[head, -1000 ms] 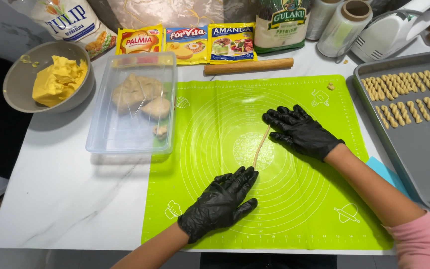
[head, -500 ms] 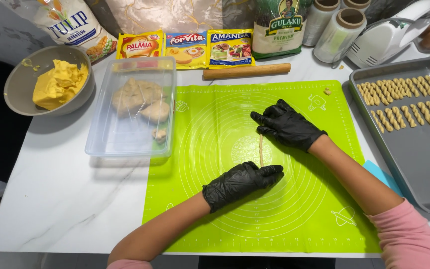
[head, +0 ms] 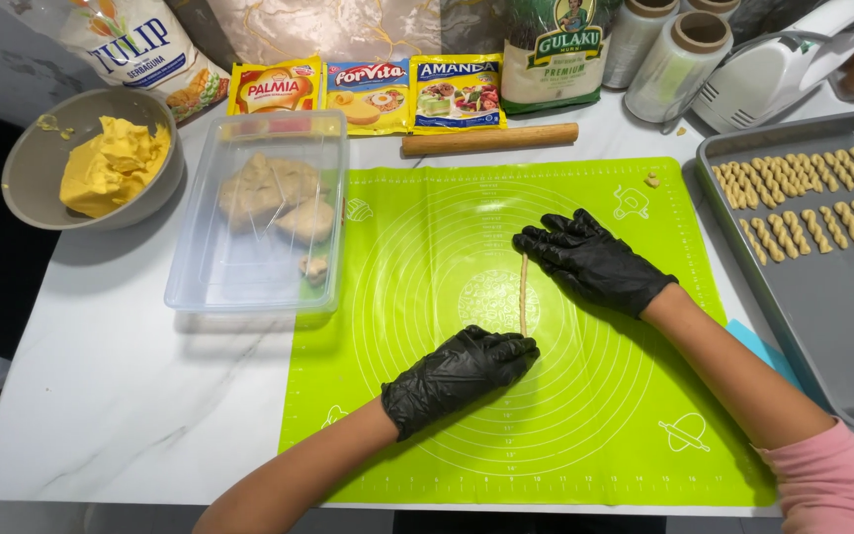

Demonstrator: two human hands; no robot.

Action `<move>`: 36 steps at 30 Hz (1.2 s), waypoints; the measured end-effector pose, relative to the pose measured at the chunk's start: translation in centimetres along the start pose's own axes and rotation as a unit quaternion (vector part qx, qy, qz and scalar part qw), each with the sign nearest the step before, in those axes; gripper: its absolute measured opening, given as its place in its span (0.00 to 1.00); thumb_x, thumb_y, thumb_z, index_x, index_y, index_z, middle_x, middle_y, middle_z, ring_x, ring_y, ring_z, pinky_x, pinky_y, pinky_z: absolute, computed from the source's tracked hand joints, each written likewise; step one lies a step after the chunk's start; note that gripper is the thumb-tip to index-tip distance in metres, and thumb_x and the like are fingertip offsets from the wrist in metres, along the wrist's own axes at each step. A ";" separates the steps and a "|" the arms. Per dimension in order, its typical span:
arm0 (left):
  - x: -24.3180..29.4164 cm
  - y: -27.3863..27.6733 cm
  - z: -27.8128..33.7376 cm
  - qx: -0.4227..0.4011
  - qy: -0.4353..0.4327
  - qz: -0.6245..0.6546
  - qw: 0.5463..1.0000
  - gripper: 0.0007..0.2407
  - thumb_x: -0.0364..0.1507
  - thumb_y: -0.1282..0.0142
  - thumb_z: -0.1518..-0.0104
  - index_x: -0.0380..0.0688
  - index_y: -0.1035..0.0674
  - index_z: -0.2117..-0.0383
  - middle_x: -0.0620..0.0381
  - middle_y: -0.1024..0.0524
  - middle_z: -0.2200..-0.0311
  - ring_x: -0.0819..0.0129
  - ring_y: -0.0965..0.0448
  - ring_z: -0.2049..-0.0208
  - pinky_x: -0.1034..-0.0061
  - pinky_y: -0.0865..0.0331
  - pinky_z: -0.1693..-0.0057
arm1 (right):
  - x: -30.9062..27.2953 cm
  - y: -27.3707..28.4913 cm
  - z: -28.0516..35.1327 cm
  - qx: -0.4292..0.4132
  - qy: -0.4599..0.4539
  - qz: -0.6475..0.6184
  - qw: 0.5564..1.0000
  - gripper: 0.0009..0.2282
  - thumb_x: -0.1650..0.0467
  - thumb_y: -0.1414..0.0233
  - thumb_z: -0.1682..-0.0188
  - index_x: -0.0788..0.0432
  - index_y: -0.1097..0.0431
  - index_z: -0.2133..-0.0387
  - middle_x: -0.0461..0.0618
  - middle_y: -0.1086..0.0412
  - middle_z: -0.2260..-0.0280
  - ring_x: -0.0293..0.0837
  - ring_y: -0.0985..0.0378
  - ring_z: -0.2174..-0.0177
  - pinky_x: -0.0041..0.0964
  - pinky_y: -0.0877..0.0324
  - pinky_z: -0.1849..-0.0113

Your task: Rolling out dough with a rolling pin, cutting it into strips using a scraper, and twisting the strips into decorative shapes on a silicone mat.

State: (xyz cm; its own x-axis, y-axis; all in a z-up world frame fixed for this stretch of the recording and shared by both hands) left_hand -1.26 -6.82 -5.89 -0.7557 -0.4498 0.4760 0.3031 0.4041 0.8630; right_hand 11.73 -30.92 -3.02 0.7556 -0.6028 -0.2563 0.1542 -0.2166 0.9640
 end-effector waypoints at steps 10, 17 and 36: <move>0.3 1.4 -3.9 0.023 -0.022 0.045 0.998 0.05 0.33 0.45 0.38 0.53 0.22 0.58 0.62 0.22 0.58 0.63 0.20 0.53 0.68 0.30 0.44 | -0.3 0.8 -5.6 0.107 0.000 -0.101 0.989 0.15 0.70 0.48 0.47 0.39 0.23 0.48 0.38 0.24 0.49 0.45 0.28 0.45 0.40 0.38 0.40; -4.7 7.3 -6.2 0.102 0.027 0.215 0.971 0.07 0.33 0.35 0.45 0.60 0.18 0.62 0.72 0.20 0.62 0.77 0.18 0.57 0.84 0.26 0.48 | 1.9 2.1 -4.4 0.158 -0.058 -0.224 0.960 0.18 0.73 0.39 0.53 0.47 0.23 0.49 0.43 0.21 0.60 0.45 0.19 0.56 0.40 0.28 0.48; -6.4 10.3 -11.8 0.151 0.046 0.526 0.836 0.16 0.25 0.41 0.38 0.47 0.23 0.44 0.54 0.17 0.59 0.72 0.17 0.58 0.76 0.22 0.49 | -4.1 9.6 -1.0 0.157 -0.027 -0.114 0.981 0.11 0.74 0.43 0.51 0.51 0.29 0.55 0.44 0.29 0.64 0.51 0.22 0.59 0.41 0.26 0.57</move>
State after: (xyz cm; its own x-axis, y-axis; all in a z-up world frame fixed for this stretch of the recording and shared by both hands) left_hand 13.54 -9.17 1.91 -0.1111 0.2259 0.9678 0.6011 0.7908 -0.1156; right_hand 10.75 -29.73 7.33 0.6874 -0.5497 -0.4747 0.1051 -0.5714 0.8139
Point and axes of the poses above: each hand's wrist, its own z-axis away from the middle knuckle, its own y-axis out of the back of the hand, x = y × z, the point moved 2 cm from there along -z, towards the middle knuckle
